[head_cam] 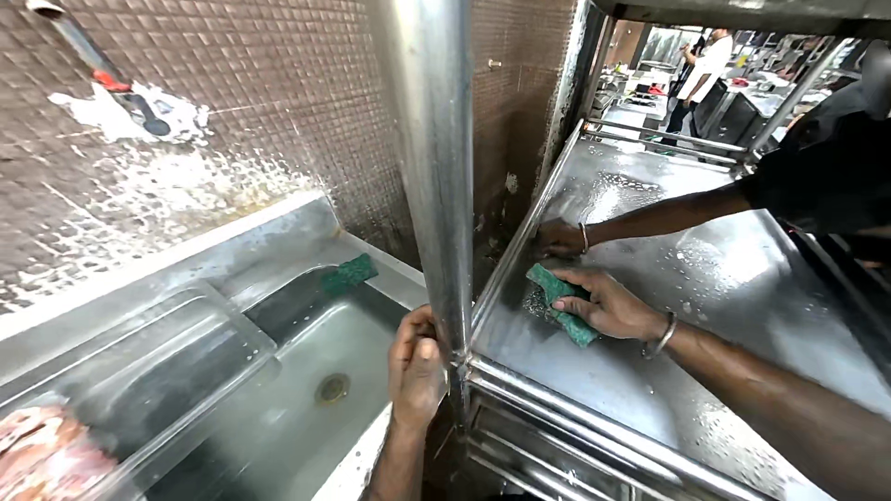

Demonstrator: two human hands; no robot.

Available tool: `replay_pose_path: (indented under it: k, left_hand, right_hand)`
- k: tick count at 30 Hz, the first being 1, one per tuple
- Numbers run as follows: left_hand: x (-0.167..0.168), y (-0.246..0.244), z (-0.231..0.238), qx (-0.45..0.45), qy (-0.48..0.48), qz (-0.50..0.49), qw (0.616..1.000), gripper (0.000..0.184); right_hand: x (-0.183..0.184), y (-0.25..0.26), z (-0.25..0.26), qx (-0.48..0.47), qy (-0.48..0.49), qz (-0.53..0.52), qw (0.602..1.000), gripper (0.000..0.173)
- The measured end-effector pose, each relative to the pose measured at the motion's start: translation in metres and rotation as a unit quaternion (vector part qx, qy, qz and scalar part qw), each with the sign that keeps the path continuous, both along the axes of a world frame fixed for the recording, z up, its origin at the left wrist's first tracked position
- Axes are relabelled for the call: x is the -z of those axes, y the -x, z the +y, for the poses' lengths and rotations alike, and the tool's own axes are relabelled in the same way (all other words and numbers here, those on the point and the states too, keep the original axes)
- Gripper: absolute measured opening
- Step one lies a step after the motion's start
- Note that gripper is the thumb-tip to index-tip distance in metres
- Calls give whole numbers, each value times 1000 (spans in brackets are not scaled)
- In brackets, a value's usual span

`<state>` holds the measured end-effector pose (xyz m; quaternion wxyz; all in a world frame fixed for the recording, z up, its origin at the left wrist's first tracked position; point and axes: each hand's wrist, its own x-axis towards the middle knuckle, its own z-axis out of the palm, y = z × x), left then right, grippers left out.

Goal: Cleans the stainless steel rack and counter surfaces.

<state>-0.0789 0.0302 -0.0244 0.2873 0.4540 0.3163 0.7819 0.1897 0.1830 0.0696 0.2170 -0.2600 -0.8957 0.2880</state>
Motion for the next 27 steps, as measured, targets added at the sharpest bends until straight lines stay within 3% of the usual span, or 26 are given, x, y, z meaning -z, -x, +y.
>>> replay_pose_path:
  k: [3, 8, 13, 19, 27]
  left_hand:
    - [12, -11, 0, -39, -1, 74, 997, 56]
    - [14, -17, -1, -55, -5, 66, 996, 52]
    - [16, -25, -4, -103, 20, 88, 991, 51]
    - [16, -26, -12, -114, 36, 160, 980, 50]
    - [21, -32, -11, -133, 26, 140, 981, 45]
  right_hand:
    - [-5, -4, -9, -29, -31, -15, 999, 42]
    - [-10, -12, -20, -99, -102, -72, 987, 41]
    - [-11, -22, -24, -124, -109, -102, 981, 43]
    - [-11, -38, -17, -134, -107, -140, 975, 41]
    - [5, -28, -2, -101, -126, -132, 978, 45]
